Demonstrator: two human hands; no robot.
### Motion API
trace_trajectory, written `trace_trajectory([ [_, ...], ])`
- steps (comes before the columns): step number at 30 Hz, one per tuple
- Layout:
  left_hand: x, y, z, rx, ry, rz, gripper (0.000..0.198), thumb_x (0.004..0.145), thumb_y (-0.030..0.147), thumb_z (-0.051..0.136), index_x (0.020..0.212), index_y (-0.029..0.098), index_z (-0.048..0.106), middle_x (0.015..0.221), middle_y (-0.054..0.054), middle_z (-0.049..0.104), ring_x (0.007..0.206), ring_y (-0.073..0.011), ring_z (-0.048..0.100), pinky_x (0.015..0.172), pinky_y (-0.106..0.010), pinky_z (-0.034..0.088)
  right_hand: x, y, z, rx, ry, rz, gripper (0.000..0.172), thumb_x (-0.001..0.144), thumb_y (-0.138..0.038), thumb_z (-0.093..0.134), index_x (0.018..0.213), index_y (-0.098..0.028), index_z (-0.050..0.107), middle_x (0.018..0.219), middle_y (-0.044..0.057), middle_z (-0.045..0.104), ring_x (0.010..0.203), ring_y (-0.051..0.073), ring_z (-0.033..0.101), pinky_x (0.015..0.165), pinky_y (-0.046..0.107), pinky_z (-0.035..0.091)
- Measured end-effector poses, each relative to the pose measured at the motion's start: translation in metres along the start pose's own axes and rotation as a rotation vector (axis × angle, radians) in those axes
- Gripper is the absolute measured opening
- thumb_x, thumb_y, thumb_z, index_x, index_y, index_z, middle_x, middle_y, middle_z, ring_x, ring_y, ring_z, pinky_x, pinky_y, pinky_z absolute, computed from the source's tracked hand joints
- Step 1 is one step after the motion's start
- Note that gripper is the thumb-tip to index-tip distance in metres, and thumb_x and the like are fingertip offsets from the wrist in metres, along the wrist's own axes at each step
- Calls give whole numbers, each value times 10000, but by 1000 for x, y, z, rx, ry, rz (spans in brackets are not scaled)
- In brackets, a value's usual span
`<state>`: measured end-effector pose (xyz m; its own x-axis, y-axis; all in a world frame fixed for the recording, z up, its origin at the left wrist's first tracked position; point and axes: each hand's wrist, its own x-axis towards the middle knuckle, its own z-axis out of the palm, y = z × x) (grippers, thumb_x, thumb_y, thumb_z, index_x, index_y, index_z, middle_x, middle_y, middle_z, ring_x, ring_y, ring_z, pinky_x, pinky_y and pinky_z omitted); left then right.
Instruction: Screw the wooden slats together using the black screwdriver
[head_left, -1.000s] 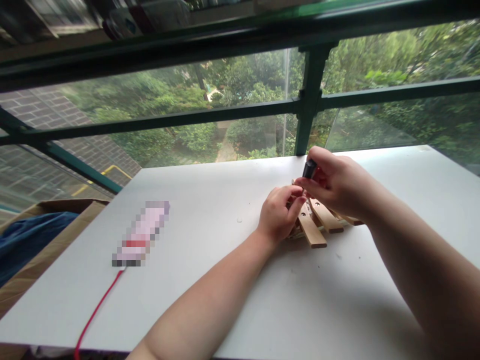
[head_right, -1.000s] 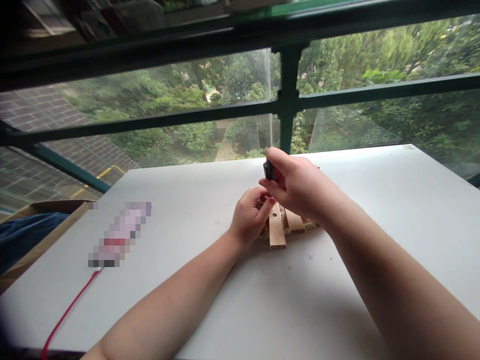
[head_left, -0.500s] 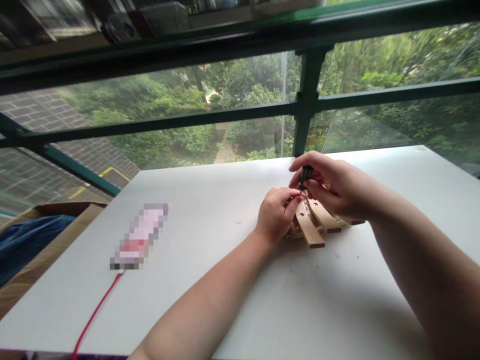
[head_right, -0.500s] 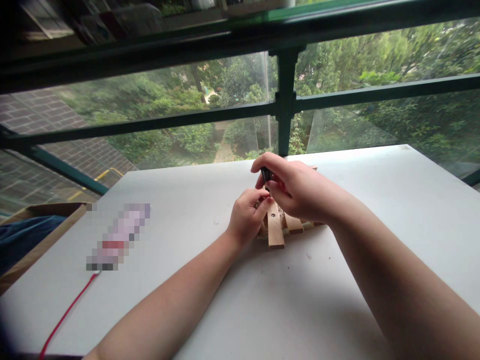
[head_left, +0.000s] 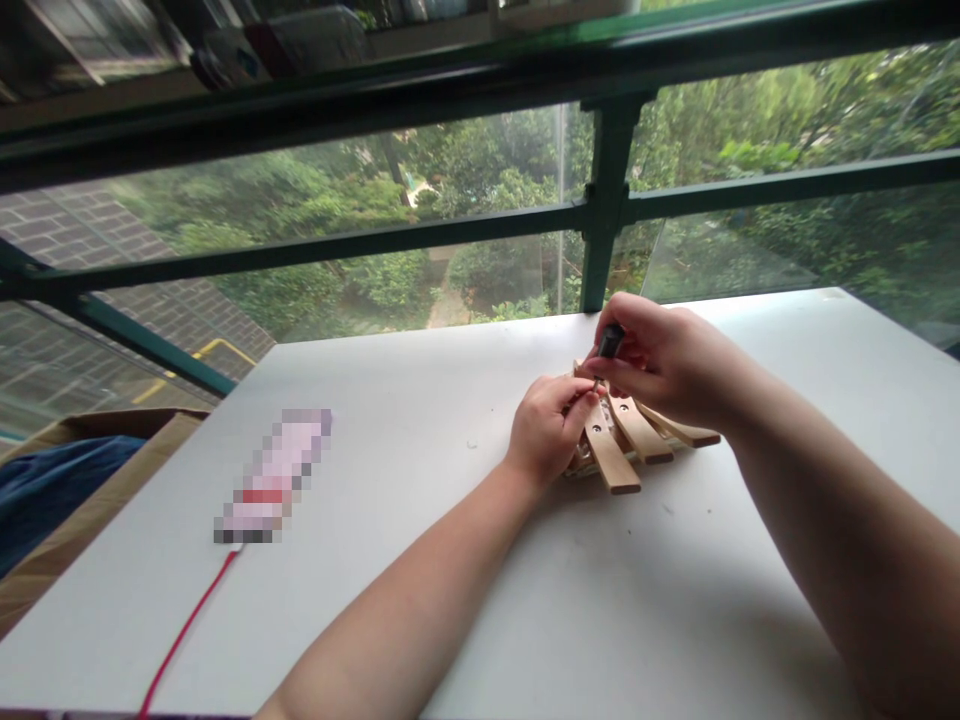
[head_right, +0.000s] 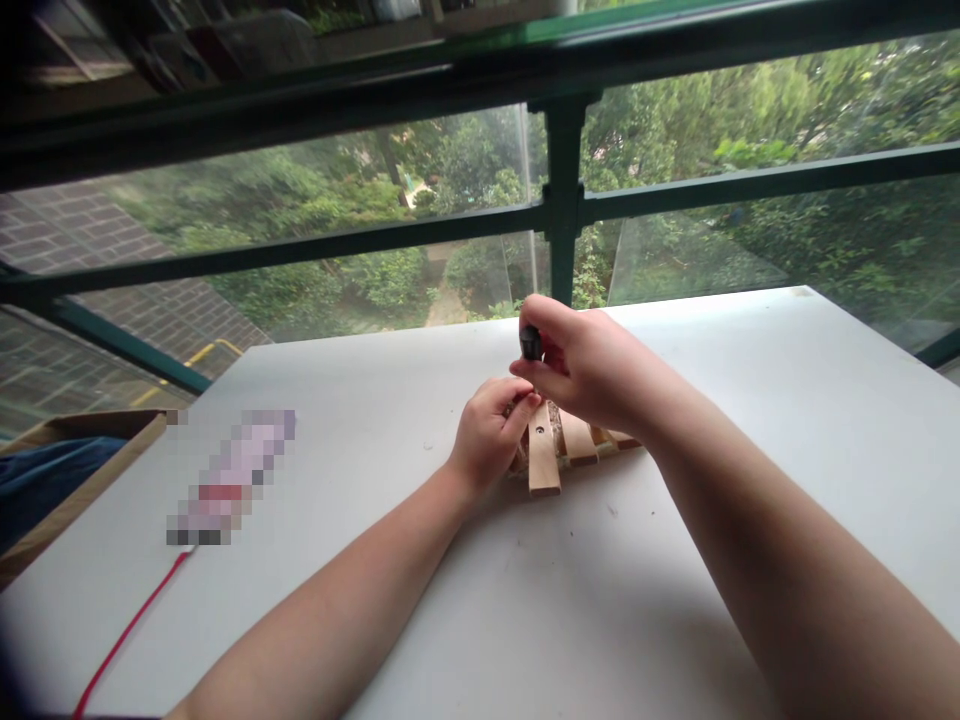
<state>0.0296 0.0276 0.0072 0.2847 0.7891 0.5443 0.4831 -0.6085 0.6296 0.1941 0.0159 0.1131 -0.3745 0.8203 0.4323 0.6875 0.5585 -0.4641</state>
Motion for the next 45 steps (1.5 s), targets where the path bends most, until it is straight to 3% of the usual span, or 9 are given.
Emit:
trace_trajectory([
  [8, 0, -1, 2, -15, -6, 34, 201, 956, 290, 492, 955, 210, 677, 937, -28, 705, 934, -164, 615, 857, -283, 471, 1, 2, 7, -29, 73, 22, 381, 747, -322, 687, 722, -233, 317, 550, -83, 405, 498, 80, 313, 464, 230, 278],
  [14, -1, -4, 1, -55, -36, -32, 272, 976, 175, 367, 1002, 213, 635, 945, -16, 683, 917, -156, 597, 831, -272, 468, 1, 4, 10, 11, 88, 45, 383, 752, -322, 687, 734, -237, 314, 553, -83, 411, 498, 84, 333, 467, 229, 285],
  [22, -2, -3, 2, -29, -24, 10, 228, 943, 159, 415, 989, 211, 632, 964, -19, 670, 924, -164, 590, 833, -279, 459, 1, 0, 9, -27, 86, 22, 367, 758, -310, 677, 734, -236, 319, 555, -78, 429, 498, 85, 329, 475, 232, 287],
  [27, -1, -1, 2, -31, 19, 17, 179, 940, 324, 512, 946, 202, 642, 892, -24, 666, 855, -160, 597, 777, -275, 464, 1, -3, 11, -50, 79, 14, 351, 768, -303, 662, 740, -235, 319, 556, -76, 459, 492, 87, 364, 473, 232, 292],
  [31, 0, -2, 2, -33, 30, 22, 210, 935, 355, 525, 882, 197, 653, 866, -28, 669, 818, -156, 602, 751, -275, 466, 1, 0, 12, -49, 76, -6, 310, 773, -313, 660, 750, -234, 362, 573, -64, 486, 511, 98, 410, 492, 242, 315],
  [34, 1, -2, 2, -29, 20, 13, 204, 939, 341, 517, 883, 195, 647, 863, -29, 669, 828, -163, 602, 755, -282, 471, -1, 1, 10, 0, 8, -50, 216, 791, -308, 648, 921, -231, 494, 727, -23, 610, 582, 119, 507, 540, 252, 377],
  [38, 1, -1, 1, -47, 7, 11, 177, 940, 316, 516, 912, 200, 648, 909, -32, 682, 885, -170, 608, 790, -290, 480, -5, 0, 2, 108, -89, -131, 512, 784, -129, 585, 1264, -261, 465, 1085, 18, 660, 715, 124, 602, 620, 249, 453],
  [42, 1, 0, 1, -34, 21, 28, 160, 932, 307, 534, 907, 204, 653, 913, -32, 686, 901, -171, 615, 807, -295, 482, -6, 1, -4, 118, -105, -196, 438, 772, -39, 524, 1156, -244, 569, 1026, 9, 689, 874, 145, 634, 751, 251, 483],
  [45, 1, 0, 1, -17, 7, 31, 161, 938, 302, 526, 917, 208, 655, 920, -30, 689, 908, -168, 616, 815, -294, 482, -5, 1, -6, 111, -100, -162, 336, 790, -85, 550, 1091, -231, 586, 942, 9, 703, 802, 143, 643, 698, 246, 490],
])
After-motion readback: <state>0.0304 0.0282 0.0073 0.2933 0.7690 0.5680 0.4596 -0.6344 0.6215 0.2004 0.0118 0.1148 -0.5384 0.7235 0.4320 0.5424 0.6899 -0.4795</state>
